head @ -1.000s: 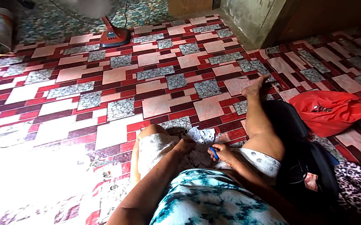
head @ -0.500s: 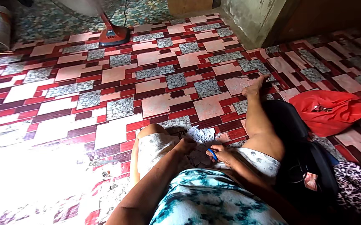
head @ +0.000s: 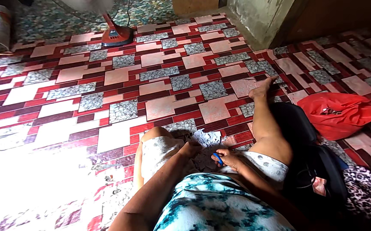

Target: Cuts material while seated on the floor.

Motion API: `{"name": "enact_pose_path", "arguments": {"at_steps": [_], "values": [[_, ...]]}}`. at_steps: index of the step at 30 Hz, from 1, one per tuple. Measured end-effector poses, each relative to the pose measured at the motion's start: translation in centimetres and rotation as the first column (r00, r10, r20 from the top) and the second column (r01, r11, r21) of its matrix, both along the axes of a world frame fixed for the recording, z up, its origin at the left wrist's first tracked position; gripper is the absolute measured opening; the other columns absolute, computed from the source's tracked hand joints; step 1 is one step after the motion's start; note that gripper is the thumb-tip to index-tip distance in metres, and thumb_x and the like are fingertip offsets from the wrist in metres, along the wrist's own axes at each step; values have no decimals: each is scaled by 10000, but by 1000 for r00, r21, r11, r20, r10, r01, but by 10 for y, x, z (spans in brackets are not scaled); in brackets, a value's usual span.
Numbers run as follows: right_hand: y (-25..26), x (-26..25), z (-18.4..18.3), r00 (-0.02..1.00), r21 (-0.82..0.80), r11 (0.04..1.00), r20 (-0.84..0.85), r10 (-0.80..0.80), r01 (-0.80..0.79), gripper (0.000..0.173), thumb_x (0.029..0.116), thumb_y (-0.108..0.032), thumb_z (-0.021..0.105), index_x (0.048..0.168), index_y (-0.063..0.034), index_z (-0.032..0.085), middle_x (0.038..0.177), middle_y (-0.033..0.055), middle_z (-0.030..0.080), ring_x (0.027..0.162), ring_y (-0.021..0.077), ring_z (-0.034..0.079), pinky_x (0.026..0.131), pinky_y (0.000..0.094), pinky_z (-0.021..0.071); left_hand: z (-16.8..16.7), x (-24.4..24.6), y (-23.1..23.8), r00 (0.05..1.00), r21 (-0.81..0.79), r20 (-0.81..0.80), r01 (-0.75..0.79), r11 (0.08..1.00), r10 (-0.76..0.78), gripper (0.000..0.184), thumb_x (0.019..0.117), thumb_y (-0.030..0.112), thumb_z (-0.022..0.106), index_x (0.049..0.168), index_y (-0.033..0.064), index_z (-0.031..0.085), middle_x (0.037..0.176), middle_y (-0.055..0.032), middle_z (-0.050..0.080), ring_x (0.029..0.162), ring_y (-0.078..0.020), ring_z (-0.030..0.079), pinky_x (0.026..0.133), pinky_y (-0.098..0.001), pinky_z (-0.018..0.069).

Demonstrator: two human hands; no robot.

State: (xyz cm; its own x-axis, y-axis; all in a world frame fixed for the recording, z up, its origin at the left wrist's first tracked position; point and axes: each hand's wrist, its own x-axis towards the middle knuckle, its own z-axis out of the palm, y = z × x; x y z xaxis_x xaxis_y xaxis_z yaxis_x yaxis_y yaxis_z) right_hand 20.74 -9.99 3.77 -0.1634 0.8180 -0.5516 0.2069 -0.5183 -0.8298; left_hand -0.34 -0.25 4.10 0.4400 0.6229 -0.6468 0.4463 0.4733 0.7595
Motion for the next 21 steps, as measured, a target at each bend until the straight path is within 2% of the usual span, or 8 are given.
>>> {"name": "enact_pose_path", "arguments": {"at_steps": [4,7,9,15,21], "values": [[-1,-1,0,1000,21,1000,3,-10,10,291,996,-246,680,1157,-7,637,828,9,672,635,42,590,565,199,469,0,1,0,1000,5,2,15,1000,-15,164,1043,146,591,1124,8,629,776,-10,616,516,-41,480,486,-190,411],[-2,0,-1,1000,101,995,13,-25,24,270,975,-165,696,1146,38,643,827,27,675,643,51,612,617,218,529,2,1,-1,1000,12,-3,12,1000,-12,177,1040,147,594,1134,3,634,780,-12,612,523,-43,472,491,-197,407],[-2,0,1,999,106,994,2,-39,38,261,974,-133,692,1155,47,638,835,29,680,646,47,619,621,212,536,3,1,-1,1000,12,-8,10,1000,-9,176,1039,147,595,1135,5,634,780,-11,615,523,-41,475,491,-194,408],[0,1,3,1000,-4,1000,2,-26,26,284,1015,-286,650,1146,-35,634,806,5,674,627,49,590,544,202,445,1,1,-1,1000,10,-4,-10,1000,10,175,1045,141,584,1143,3,626,776,-13,618,519,-42,478,491,-194,410],[-1,0,2,999,4,1000,-26,19,-19,277,1007,-267,660,1144,-26,635,827,1,674,648,44,599,569,202,467,0,1,-1,1000,10,10,-3,1000,3,158,1045,135,580,1128,6,618,769,-12,620,506,-38,473,478,-187,401]]}}
